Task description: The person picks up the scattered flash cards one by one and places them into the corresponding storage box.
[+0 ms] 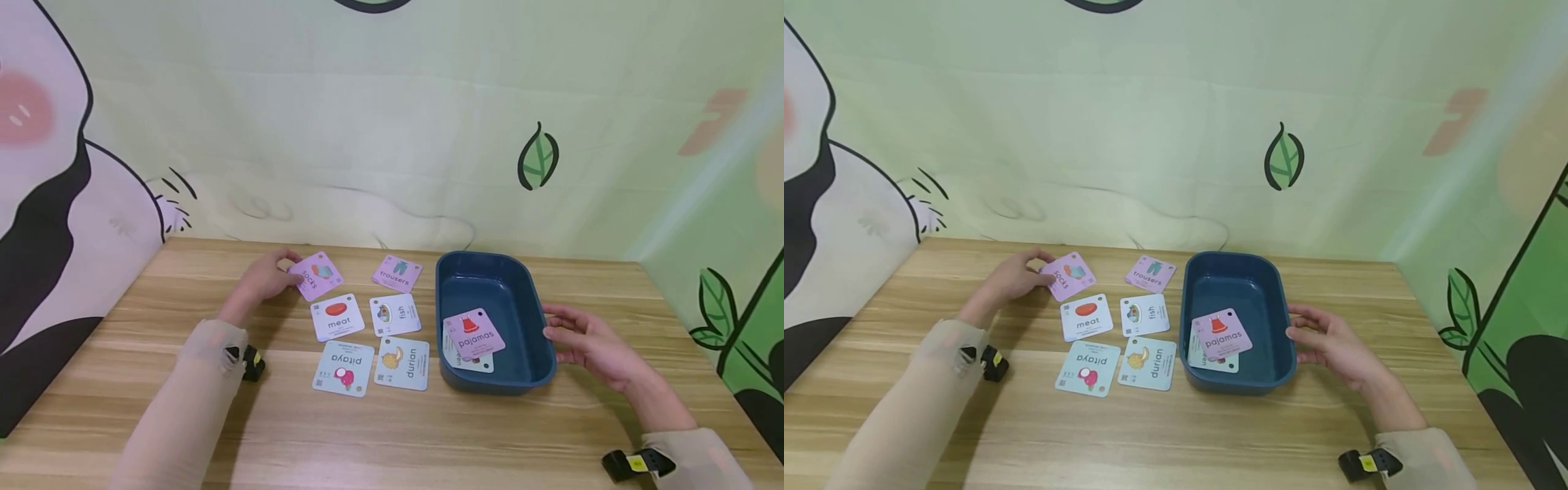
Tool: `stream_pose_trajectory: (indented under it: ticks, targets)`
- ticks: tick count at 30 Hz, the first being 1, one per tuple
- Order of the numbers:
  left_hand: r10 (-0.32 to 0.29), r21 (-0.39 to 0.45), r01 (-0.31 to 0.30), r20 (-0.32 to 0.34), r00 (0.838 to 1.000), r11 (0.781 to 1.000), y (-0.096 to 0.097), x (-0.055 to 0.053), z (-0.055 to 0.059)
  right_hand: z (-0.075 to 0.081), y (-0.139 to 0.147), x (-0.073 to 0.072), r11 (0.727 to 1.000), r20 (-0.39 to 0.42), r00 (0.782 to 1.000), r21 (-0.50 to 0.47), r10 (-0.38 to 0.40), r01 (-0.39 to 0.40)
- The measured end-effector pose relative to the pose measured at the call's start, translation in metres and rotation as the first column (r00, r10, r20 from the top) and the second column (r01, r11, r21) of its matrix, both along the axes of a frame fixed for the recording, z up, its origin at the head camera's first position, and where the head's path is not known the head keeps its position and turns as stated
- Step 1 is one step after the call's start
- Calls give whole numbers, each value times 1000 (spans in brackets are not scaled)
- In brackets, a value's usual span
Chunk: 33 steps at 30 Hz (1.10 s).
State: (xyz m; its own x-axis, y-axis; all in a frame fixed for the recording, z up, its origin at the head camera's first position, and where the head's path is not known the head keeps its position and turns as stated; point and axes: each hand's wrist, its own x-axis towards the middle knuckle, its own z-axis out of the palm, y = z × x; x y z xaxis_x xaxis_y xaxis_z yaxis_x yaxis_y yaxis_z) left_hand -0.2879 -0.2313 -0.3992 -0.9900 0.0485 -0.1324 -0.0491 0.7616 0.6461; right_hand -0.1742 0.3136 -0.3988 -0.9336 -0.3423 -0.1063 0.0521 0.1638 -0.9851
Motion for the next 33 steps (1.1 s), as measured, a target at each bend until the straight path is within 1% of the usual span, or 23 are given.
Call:
stream_pose_trajectory:
  ticks: [3,8,14,18,22,27,31,33]
  targets:
    - [4,35,-5,8,1000,999,-4,2,0,-1,0,0,1000,-4,1000,-1,-1,1]
    - [14,84,-15,18,1000,996,-7,6,4,-1,0,0,1000,-2,1000,5,-6,6]
    - [12,126,-14,19,1000,992,-7,11,9,-1,0,-1,1000,-6,1000,2,-2,2]
    - [30,171,-34,29,999,985,-6,12,11,-1,0,-1,1000,-9,1000,3,-1,1]
    - [42,215,-48,34,999,976,-2,13,12,-1,0,-1,1000,-7,1000,5,-4,4]
    - [24,253,-31,30,999,967,4,17,15,-1,-1,-1,1000,-4,1000,7,-7,7]
    - [33,249,-37,20,999,968,8,20,17,-1,0,-1,1000,-6,1000,12,-4,4]
    - [34,265,-34,7,999,964,11,21,18,-1,0,-1,1000,-6,1000,12,-4,4]
